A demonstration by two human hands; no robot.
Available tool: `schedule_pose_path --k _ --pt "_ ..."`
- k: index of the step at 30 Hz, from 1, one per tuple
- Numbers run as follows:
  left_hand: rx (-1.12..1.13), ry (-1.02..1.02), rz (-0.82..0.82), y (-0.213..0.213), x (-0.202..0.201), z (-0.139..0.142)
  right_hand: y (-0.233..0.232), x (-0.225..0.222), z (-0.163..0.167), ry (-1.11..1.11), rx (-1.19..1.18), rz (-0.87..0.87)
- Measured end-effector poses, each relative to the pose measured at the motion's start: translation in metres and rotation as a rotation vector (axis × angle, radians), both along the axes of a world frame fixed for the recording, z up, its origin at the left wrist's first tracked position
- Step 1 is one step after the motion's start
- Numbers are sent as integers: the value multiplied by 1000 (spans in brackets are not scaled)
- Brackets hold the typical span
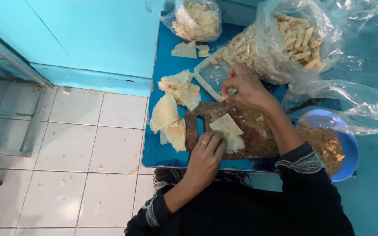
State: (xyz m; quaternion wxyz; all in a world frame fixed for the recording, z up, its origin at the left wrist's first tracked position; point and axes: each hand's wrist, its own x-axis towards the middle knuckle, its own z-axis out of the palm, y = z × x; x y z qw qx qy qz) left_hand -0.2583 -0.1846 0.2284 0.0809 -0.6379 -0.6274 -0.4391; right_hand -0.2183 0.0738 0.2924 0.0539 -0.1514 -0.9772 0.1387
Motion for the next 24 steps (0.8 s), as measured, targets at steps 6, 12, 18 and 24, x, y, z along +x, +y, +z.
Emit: schedule_pose_path --k 6,12,18,24 --pt "10 5 14 3 2 0 -1 7 5 -7 -67 -5" --pt "-12 -7 -1 2 1 -1 -33 49 41 64 -93 64" --pt "-49 13 27 5 1 -6 -99 94 23 57 416 45" --pt "-133 26 29 14 7 -25 -117 116 -27 12 744 17"
